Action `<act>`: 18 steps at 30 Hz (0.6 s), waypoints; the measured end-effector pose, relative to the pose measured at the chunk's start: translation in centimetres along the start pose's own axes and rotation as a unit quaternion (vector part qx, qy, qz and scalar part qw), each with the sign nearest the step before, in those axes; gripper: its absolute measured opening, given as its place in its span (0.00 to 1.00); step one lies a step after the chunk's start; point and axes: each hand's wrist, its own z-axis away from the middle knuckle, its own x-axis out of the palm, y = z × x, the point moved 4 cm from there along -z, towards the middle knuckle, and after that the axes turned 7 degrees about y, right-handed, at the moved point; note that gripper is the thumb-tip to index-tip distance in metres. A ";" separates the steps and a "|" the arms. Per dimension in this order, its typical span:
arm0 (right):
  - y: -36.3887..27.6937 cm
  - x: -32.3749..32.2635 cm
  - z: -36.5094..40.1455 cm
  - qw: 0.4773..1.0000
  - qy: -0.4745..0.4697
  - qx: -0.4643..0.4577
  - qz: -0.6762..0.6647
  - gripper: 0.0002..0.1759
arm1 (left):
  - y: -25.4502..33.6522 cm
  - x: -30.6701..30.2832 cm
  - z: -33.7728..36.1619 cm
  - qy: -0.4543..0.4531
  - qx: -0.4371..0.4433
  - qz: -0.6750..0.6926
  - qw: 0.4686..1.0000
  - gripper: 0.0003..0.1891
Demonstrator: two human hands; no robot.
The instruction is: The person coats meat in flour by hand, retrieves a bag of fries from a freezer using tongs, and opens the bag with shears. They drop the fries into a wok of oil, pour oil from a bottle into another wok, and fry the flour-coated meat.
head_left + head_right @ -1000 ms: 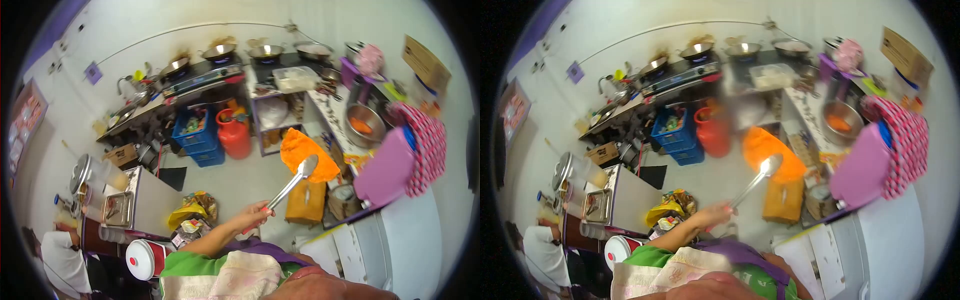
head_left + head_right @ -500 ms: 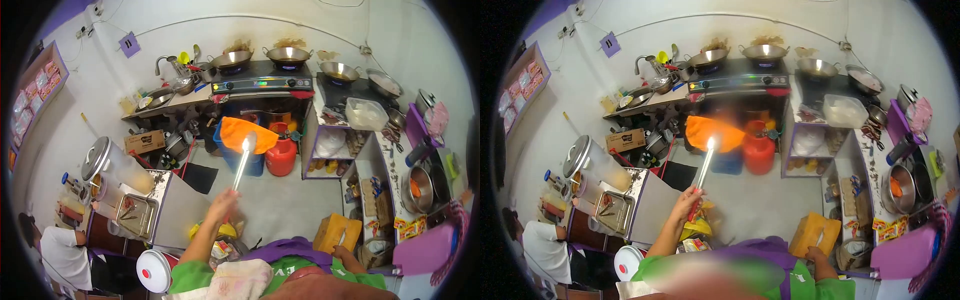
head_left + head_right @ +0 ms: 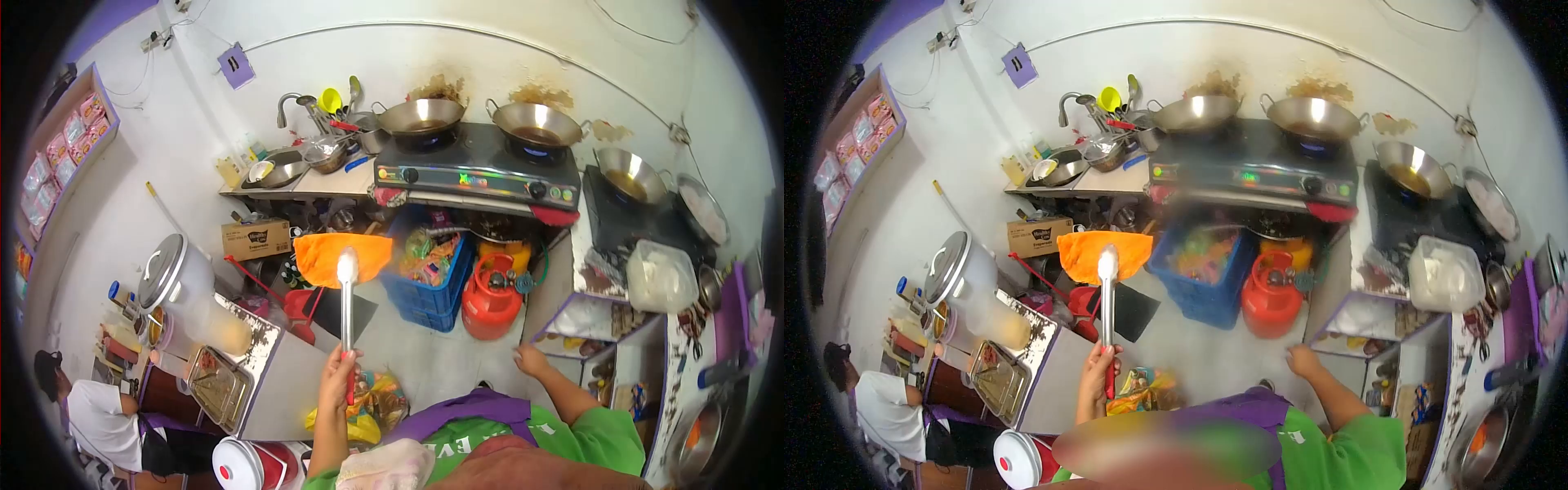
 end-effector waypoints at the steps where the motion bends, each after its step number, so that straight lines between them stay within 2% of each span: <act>1: -0.5 -0.6 -5.7 0.993 0.097 -0.057 -0.023 0.17 | 0.2 0.5 -1.2 0.012 0.006 -0.006 1.000 0.17; 3: -4.2 -4.5 -16.9 0.981 0.158 -0.096 -0.059 0.14 | 0.9 1.9 -3.3 0.034 0.017 0.009 0.999 0.16; 5: -10.9 -10.9 -25.3 0.959 0.207 -0.143 -0.127 0.12 | 1.9 3.1 -5.2 0.047 0.014 0.013 0.999 0.16; 7: -13.8 -12.0 -33.5 0.943 0.228 -0.186 -0.156 0.12 | 2.3 3.9 -7.2 0.056 0.014 0.016 0.998 0.17; 9: -16.8 -13.0 -39.6 0.942 0.217 -0.171 -0.190 0.12 | 2.7 4.3 -9.2 0.064 0.010 0.018 0.998 0.17; 11: -18.9 -12.7 -44.2 0.942 0.253 -0.188 -0.114 0.13 | 3.1 4.4 -11.8 0.064 0.009 0.020 0.998 0.18; 14: -21.4 -12.3 -48.5 0.895 0.317 -0.314 -0.003 0.13 | 3.8 3.4 -16.4 0.040 0.009 0.007 0.999 0.20; 17: -21.2 -10.9 -53.3 0.960 0.210 -0.176 0.050 0.13 | 5.1 2.7 -21.5 0.028 0.020 -0.016 0.999 0.23; 18: -21.3 -10.7 -54.1 0.950 0.264 -0.162 0.037 0.15 | 5.2 2.1 -23.5 0.010 0.032 -0.017 0.999 0.24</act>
